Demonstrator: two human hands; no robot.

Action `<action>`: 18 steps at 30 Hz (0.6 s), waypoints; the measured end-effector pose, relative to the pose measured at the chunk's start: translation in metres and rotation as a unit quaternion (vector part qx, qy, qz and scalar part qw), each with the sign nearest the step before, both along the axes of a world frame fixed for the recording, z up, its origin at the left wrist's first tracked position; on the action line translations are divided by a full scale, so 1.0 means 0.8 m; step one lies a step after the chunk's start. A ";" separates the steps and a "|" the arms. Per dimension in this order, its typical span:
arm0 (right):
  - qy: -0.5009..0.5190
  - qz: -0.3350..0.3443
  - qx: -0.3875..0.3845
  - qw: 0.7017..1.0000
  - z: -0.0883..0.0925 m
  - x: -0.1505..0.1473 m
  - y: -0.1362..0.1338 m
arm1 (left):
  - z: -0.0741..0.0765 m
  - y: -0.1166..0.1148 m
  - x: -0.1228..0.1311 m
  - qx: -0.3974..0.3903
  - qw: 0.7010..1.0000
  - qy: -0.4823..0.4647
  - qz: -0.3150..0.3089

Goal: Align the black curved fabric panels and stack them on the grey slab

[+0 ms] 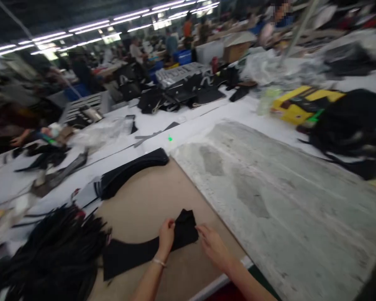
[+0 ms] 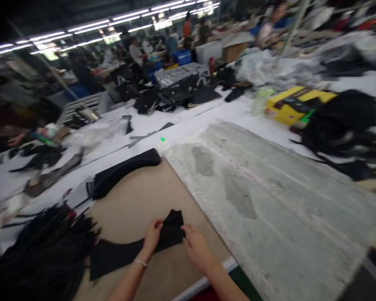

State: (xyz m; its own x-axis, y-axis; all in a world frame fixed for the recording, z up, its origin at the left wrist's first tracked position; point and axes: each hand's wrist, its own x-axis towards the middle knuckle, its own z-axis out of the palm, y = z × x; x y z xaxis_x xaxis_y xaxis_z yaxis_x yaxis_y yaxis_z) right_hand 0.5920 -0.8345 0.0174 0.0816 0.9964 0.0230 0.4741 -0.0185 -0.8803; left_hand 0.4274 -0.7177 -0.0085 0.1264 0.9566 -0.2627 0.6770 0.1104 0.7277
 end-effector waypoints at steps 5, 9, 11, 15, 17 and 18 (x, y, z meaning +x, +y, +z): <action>-0.046 0.070 -0.021 0.996 -0.028 -0.019 0.017 | -0.032 -0.002 -0.040 -0.012 0.998 -0.040 0.050; -0.122 0.096 -0.030 0.987 -0.033 -0.029 0.023 | -0.040 -0.003 -0.035 -0.009 0.994 -0.094 0.059; -0.175 0.112 -0.034 0.978 -0.037 -0.029 0.028 | -0.041 -0.002 -0.038 -0.006 0.990 -0.117 0.073; -0.238 0.124 -0.047 0.962 -0.043 -0.026 0.036 | -0.040 0.006 -0.048 0.002 0.981 -0.155 0.120; -0.285 0.131 -0.052 0.948 -0.044 -0.026 0.037 | -0.035 0.016 -0.060 0.014 0.973 -0.170 0.157; -0.308 0.134 -0.052 0.941 -0.044 -0.026 0.037 | -0.030 0.022 -0.070 0.023 0.967 -0.175 0.182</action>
State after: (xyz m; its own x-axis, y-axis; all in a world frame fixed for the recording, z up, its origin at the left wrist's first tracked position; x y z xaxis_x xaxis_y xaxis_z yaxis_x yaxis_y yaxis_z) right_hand 0.5714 -0.8047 -0.0177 -0.1703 0.9785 -0.1160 0.8931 0.1035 -0.4378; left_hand 0.3714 -0.7000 -0.0322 -0.1473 0.9643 -0.2202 0.3106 0.2564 0.9153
